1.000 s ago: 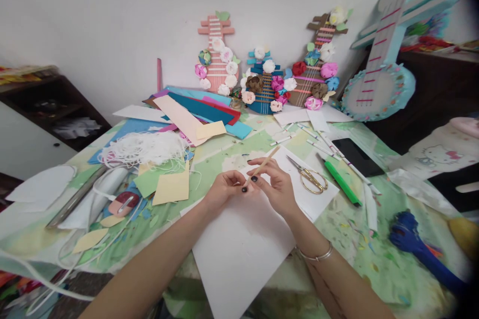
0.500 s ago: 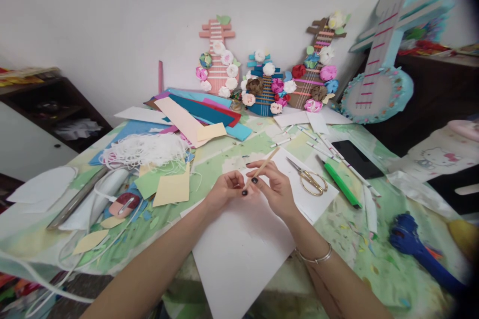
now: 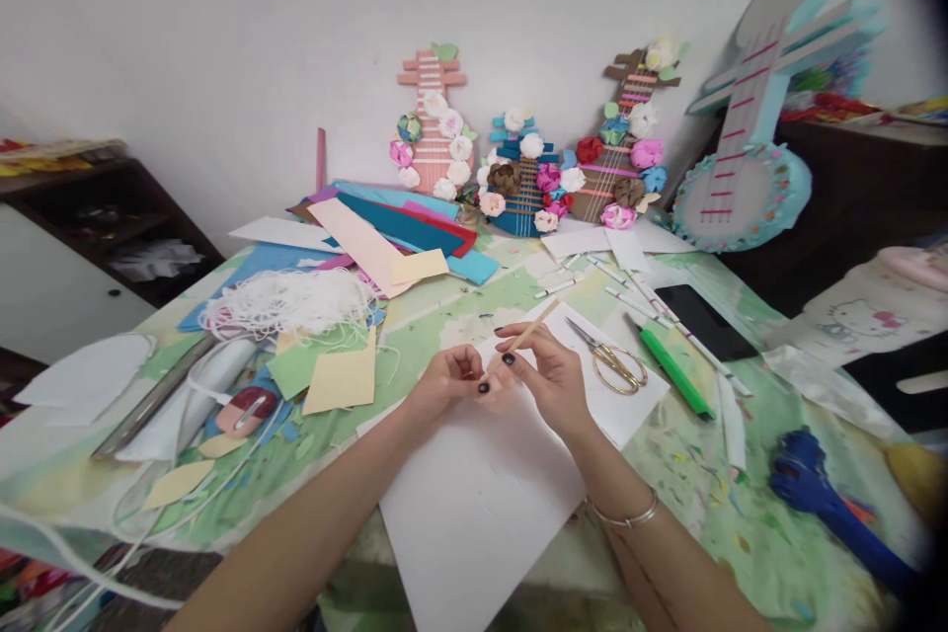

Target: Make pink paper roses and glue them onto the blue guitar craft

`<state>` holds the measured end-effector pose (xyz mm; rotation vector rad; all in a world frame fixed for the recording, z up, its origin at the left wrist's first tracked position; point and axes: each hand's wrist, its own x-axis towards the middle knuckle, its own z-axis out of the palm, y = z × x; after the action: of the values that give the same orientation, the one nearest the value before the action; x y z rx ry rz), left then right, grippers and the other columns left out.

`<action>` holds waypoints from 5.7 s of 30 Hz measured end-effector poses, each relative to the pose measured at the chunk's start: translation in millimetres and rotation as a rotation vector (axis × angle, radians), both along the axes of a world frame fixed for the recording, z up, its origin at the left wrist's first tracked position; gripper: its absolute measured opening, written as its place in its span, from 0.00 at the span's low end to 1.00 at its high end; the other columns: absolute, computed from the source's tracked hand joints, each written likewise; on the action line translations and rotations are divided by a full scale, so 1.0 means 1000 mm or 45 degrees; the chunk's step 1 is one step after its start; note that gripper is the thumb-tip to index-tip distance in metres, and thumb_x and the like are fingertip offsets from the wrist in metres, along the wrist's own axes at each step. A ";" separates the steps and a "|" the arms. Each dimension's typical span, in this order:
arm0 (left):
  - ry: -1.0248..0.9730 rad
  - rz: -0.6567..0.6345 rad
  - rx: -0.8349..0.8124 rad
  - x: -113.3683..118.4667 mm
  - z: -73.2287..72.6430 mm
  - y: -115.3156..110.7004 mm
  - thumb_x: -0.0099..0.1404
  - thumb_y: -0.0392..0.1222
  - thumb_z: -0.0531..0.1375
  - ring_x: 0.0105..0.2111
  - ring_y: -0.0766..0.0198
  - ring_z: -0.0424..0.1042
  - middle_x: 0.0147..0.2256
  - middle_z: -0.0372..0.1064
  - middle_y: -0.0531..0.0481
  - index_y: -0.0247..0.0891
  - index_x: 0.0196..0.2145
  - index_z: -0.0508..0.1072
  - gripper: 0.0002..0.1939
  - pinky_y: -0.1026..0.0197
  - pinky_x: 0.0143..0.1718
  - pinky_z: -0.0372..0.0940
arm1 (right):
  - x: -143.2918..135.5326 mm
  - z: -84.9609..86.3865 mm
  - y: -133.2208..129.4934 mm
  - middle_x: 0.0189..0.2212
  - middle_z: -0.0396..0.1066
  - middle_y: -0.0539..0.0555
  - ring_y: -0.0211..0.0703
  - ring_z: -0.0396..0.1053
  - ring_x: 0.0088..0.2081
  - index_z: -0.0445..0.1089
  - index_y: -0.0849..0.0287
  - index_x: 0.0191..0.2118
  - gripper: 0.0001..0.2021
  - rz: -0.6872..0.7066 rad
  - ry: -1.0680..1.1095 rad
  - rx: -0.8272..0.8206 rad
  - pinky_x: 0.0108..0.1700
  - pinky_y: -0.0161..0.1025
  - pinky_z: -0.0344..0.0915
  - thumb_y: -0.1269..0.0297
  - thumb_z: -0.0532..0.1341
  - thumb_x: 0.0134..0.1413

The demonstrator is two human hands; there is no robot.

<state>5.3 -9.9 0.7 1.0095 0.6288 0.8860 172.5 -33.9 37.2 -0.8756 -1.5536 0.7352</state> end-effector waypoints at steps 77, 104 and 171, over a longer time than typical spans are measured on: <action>0.515 0.328 0.544 0.004 0.008 -0.008 0.53 0.41 0.64 0.32 0.64 0.69 0.29 0.68 0.49 0.34 0.27 0.71 0.08 0.62 0.37 0.65 | -0.014 -0.013 0.002 0.21 0.57 0.45 0.33 0.55 0.22 0.67 0.58 0.34 0.08 -0.274 -0.344 -0.278 0.25 0.32 0.54 0.69 0.56 0.45; 0.243 0.200 0.120 -0.001 0.006 0.002 0.43 0.41 0.70 0.24 0.67 0.71 0.24 0.71 0.51 0.32 0.26 0.67 0.18 0.64 0.27 0.64 | 0.001 -0.012 0.011 0.18 0.61 0.45 0.32 0.58 0.21 0.64 0.60 0.27 0.08 0.159 -0.122 -0.646 0.23 0.30 0.53 0.61 0.61 0.44; 0.562 0.291 0.190 -0.010 0.012 0.005 0.44 0.44 0.69 0.20 0.66 0.68 0.20 0.71 0.49 0.30 0.24 0.74 0.14 0.66 0.23 0.60 | 0.003 -0.019 0.015 0.24 0.64 0.46 0.34 0.60 0.26 0.67 0.59 0.32 0.09 0.125 -0.108 -0.595 0.28 0.32 0.57 0.65 0.63 0.40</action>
<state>-4.3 -4.6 12.9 1.3006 1.0794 0.9248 175.4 -18.7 18.4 -1.1883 -1.5310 1.1741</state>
